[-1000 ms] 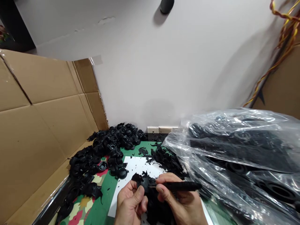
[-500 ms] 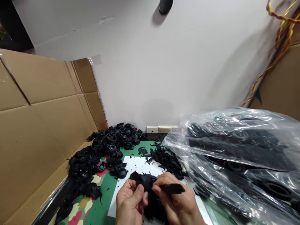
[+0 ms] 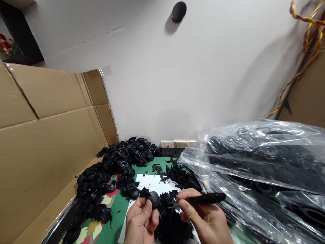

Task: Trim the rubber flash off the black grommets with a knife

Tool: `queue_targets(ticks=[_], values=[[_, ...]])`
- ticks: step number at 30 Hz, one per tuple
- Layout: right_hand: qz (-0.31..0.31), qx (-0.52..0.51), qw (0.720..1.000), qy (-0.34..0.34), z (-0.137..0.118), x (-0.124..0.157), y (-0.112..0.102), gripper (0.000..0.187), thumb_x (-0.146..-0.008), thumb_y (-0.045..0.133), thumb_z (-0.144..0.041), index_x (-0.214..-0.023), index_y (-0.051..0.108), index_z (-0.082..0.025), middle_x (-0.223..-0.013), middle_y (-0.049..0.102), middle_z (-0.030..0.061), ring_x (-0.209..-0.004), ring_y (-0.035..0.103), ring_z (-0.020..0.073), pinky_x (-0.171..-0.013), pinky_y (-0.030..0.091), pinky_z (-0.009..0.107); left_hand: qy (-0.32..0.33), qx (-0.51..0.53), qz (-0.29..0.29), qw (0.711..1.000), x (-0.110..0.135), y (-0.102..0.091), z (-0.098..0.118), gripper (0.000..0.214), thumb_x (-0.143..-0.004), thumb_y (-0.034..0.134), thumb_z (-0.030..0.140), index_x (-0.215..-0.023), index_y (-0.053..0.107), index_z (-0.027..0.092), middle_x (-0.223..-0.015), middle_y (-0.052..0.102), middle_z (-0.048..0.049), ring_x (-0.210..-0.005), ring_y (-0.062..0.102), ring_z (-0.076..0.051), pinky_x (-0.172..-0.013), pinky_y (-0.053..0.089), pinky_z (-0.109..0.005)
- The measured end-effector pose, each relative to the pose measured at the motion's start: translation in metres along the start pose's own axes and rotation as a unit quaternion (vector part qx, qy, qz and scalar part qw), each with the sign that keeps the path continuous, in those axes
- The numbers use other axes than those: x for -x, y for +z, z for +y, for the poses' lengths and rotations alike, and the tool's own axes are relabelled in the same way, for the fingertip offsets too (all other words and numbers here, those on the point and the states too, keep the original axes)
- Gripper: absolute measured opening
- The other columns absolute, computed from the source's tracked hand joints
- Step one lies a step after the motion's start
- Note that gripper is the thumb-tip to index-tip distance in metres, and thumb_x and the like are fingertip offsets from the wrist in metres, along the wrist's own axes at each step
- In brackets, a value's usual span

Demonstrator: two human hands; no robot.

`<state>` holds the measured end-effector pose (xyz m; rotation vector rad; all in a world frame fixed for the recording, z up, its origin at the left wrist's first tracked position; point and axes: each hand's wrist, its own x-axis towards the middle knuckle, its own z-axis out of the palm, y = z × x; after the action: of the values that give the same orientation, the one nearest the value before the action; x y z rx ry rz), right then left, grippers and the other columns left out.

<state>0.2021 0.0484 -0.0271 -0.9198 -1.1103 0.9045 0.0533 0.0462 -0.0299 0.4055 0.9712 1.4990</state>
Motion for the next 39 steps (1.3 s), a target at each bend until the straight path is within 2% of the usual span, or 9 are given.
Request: queue_targets(ticks=[7,15,20,23,26,29,34,39], values=[[0.017,-0.039,0.998,-0.042,0.011,0.005,0.006,0.019,-0.073,0.07,-0.039,-0.077,0.073,-0.021,-0.08,0.07,0.0078,-0.048,0.058,0.0153,-0.043,0.048,0.027,0.002,-0.02,-0.012,1.0,0.005,0.007,0.0,0.04,-0.041,0.092,0.031,-0.061,0.062,0.013,-0.044,0.057,0.0038,-0.035,0.045,-0.003,-0.034,0.03,-0.01],[0.0,-0.089,0.994,-0.059,0.021,0.008,0.013,0.011,-0.075,0.071,-0.033,-0.08,0.072,-0.023,-0.08,0.066,0.0037,-0.044,0.052,0.0093,-0.04,0.044,0.023,0.024,-0.042,-0.004,0.999,0.007,0.012,-0.004,0.043,-0.038,0.093,0.033,-0.056,0.059,0.013,-0.043,0.057,0.0037,-0.034,0.045,-0.003,-0.035,0.029,-0.012],[-0.041,-0.034,0.987,-0.151,0.021,0.001,0.006,0.006,-0.082,0.063,-0.024,-0.083,0.069,-0.022,-0.076,0.064,0.0039,-0.051,0.055,0.0128,-0.045,0.046,0.024,0.01,-0.058,-0.02,0.998,0.008,0.011,-0.005,0.047,-0.038,0.092,0.038,-0.056,0.056,0.014,-0.034,0.053,0.0035,-0.031,0.043,-0.004,-0.035,0.025,-0.012],[-0.017,0.025,0.984,-0.177,0.011,-0.007,0.0,0.006,-0.084,0.061,-0.025,-0.081,0.066,-0.023,-0.076,0.062,0.0037,-0.066,0.059,0.0177,-0.059,0.05,0.028,0.006,-0.08,-0.035,0.996,0.008,0.01,-0.005,0.05,-0.037,0.091,0.042,-0.055,0.054,0.014,-0.032,0.051,0.0049,-0.026,0.039,-0.002,-0.034,0.02,-0.012],[-0.001,0.067,0.986,-0.152,-0.001,-0.011,-0.002,0.019,-0.086,0.057,-0.037,-0.076,0.06,-0.022,-0.079,0.06,0.0042,-0.075,0.057,0.0201,-0.068,0.048,0.031,0.033,-0.109,-0.044,0.992,0.007,0.011,-0.005,0.051,-0.037,0.09,0.044,-0.054,0.052,0.014,-0.037,0.05,0.0077,-0.024,0.036,0.0,-0.033,0.017,-0.012],[-0.038,0.066,0.99,-0.115,-0.007,-0.009,0.0,0.028,-0.088,0.05,-0.046,-0.076,0.059,-0.022,-0.08,0.058,0.0036,-0.075,0.056,0.0196,-0.063,0.047,0.028,0.057,-0.138,-0.044,0.988,0.006,0.011,-0.005,0.051,-0.039,0.089,0.046,-0.055,0.053,0.015,-0.036,0.048,0.0092,-0.024,0.035,0.0,-0.033,0.016,-0.013],[-0.019,0.051,0.992,-0.111,-0.005,-0.005,-0.002,0.026,-0.08,0.062,-0.049,-0.083,0.072,-0.025,-0.087,0.06,0.0057,-0.085,0.058,0.023,-0.068,0.05,0.03,0.07,-0.143,-0.039,0.986,0.005,0.009,-0.006,0.052,-0.039,0.088,0.049,-0.054,0.053,0.014,-0.033,0.046,0.0093,-0.025,0.034,0.0,-0.035,0.016,-0.013],[0.011,0.005,1.0,-0.004,0.002,-0.003,-0.004,0.031,-0.071,0.069,-0.051,-0.077,0.073,-0.022,-0.078,0.069,0.0065,-0.066,0.065,0.0226,-0.059,0.054,0.032,0.059,-0.138,-0.026,0.988,0.008,0.01,-0.006,0.052,-0.037,0.088,0.05,-0.053,0.054,0.014,-0.033,0.047,0.0081,-0.025,0.037,-0.001,-0.034,0.016,-0.013]])
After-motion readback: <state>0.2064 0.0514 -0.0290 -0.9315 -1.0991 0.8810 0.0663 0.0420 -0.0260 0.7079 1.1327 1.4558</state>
